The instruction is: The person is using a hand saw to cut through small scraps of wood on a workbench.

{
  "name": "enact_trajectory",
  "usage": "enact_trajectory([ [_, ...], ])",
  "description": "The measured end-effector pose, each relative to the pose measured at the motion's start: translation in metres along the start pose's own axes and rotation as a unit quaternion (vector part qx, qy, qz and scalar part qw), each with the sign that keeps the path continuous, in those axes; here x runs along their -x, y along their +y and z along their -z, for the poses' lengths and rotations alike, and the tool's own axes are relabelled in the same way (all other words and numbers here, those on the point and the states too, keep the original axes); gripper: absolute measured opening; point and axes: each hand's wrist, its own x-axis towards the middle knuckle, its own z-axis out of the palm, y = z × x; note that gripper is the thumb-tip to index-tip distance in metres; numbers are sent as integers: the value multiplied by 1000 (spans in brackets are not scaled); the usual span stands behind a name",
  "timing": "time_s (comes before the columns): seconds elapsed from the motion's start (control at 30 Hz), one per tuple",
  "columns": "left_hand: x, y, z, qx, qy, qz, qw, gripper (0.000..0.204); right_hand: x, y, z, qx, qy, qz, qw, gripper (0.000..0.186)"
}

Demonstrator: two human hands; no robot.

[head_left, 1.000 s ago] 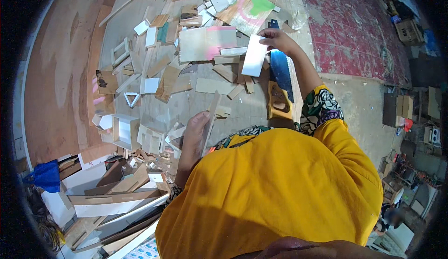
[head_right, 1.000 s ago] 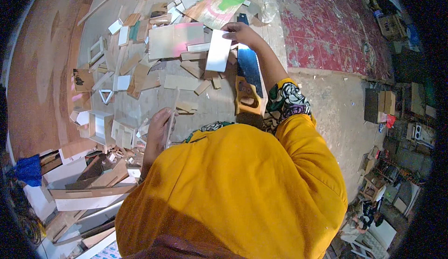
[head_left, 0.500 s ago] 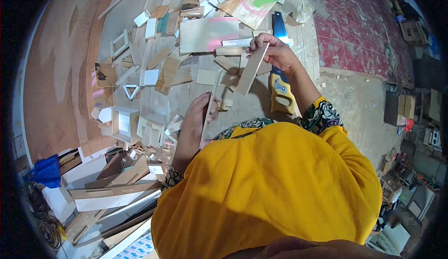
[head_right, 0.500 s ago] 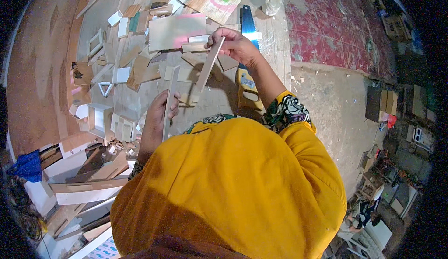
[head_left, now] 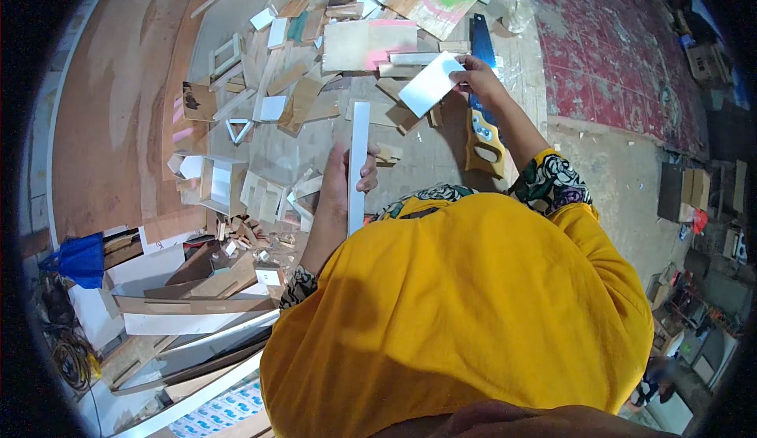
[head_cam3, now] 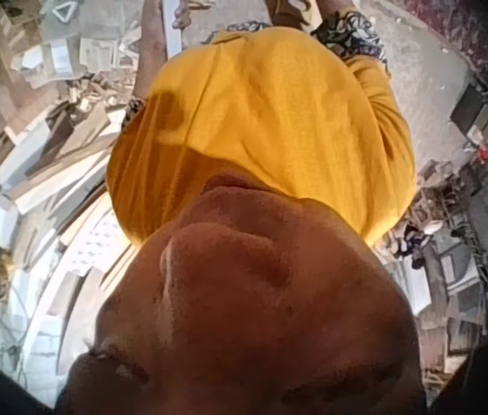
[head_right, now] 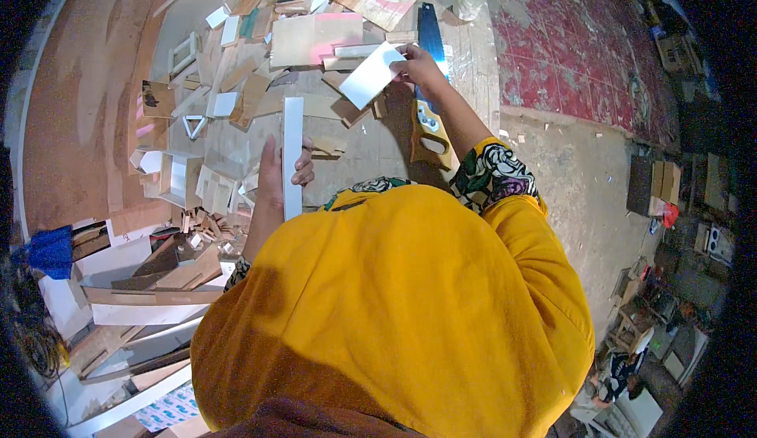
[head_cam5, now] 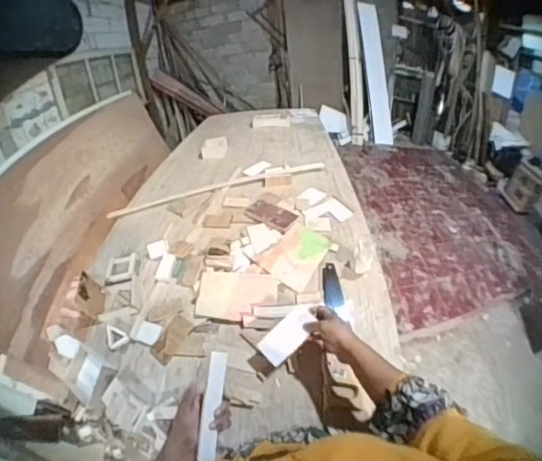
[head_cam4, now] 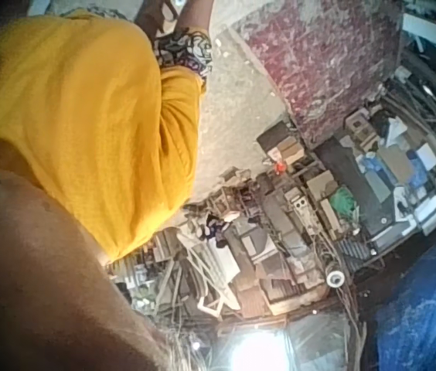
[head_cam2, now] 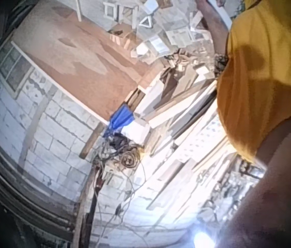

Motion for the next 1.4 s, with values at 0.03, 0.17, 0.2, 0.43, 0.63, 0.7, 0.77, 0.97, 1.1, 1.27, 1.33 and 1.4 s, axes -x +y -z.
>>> enact_trajectory([
  [0.03, 2, -3, 3, -35, -6, -13, 999, 47, 1, -3, -4, 19, 0, 1, 1000, 27],
  [0.17, 12, -3, 5, -114, -18, -25, 993, 48, 5, 0, -3, 126, -42, 0, 991, 25],
  [0.2, 16, -2, 3, -134, -11, -19, 991, 46, 2, 10, 3, 121, -51, 15, 991, 22],
  [0.43, 54, 26, 21, -424, 132, -77, 892, 40, -6, 29, 33, 236, -49, 36, 970, 19],
  [0.63, 57, 32, 5, -428, 177, -90, 882, 56, -9, 25, 22, 213, -21, 79, 974, 21],
  [0.7, 56, 30, 3, -440, 162, -89, 879, 61, -8, 29, 19, 225, -32, 60, 972, 19],
  [0.77, 57, 29, 4, -447, 152, -88, 877, 67, 5, 23, 9, 255, -56, 53, 964, 18],
  [0.97, 58, 27, 0, -389, 110, -39, 914, 75, 13, 41, 6, 289, -38, 65, 954, 15],
  [1.1, 58, 21, -5, -370, 112, -30, 922, 75, 25, 23, -6, 291, -54, 44, 954, 26],
  [1.27, 52, 12, -6, -361, 116, -39, 924, 73, 8, 35, 5, 289, -50, 64, 954, 12],
  [1.33, 52, 10, -5, -365, 109, -46, 924, 72, 5, 34, 9, 190, -23, -2, 982, 15],
  [1.4, 51, 8, -2, -363, 108, -43, 925, 73, -9, 40, 17, 195, -22, -4, 981, 17],
])
